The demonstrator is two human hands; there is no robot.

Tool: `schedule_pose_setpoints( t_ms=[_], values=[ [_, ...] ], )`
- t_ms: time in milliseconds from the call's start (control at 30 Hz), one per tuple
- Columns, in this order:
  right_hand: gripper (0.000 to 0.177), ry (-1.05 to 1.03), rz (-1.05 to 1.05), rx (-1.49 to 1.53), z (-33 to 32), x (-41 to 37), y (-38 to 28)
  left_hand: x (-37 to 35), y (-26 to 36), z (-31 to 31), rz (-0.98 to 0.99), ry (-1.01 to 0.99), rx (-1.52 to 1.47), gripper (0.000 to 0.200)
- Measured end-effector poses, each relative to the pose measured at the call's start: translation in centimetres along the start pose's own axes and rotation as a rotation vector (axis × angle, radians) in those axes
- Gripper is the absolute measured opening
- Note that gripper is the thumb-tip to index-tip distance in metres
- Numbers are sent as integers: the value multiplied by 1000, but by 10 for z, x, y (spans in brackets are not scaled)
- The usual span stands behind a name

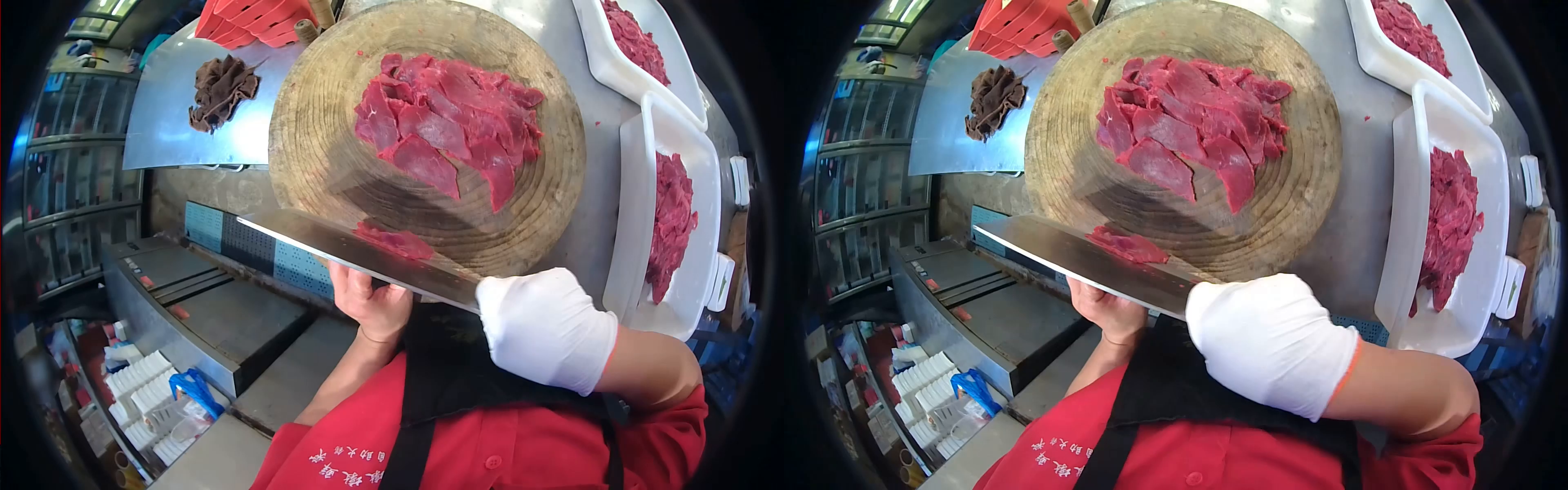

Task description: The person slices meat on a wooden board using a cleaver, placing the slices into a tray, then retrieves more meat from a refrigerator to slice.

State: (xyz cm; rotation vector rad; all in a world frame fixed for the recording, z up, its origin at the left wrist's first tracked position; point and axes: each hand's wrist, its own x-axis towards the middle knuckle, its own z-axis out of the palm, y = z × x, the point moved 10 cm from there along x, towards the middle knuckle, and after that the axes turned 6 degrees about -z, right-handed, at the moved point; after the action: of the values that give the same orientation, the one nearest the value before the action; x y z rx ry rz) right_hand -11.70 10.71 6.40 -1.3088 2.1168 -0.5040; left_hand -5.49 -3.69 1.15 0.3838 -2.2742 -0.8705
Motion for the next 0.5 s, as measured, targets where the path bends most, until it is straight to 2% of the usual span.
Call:
schedule_pose_setpoints(
  t_ms=[33, 100, 167, 267, 333, 367, 433, 500],
  values=[
    [16, 0, -4, -7, -4, 0, -1, 3, 0, -1, 5, 12, -3, 44],
    [14, -121, 162, 87, 2, -6, 9, 5, 3, 0, 6, 8, -27, 45],
    [14, -99, 175, 10, -2, -27, 9, 6, 5, -1, -5, 38, -55, 44],
    [15, -22, 120, 38, -8, -10, 5, 10, 7, 1, -21, 38, -76, 41],
    [17, 58, 57, 65, -6, 35, 6, 15, 5, 0, -95, 49, -80, 36],
    [18, 173, -123, 60, -15, 51, -10, 15, 0, 0, -83, 54, -146, 36],
    [18, 256, -176, 22, -15, 63, -24, 8, 3, 1, -90, 12, -171, 39],
    [17, 202, -133, -10, -11, 49, -25, 8, 6, -1, -61, 32, -164, 41]
  ],
)
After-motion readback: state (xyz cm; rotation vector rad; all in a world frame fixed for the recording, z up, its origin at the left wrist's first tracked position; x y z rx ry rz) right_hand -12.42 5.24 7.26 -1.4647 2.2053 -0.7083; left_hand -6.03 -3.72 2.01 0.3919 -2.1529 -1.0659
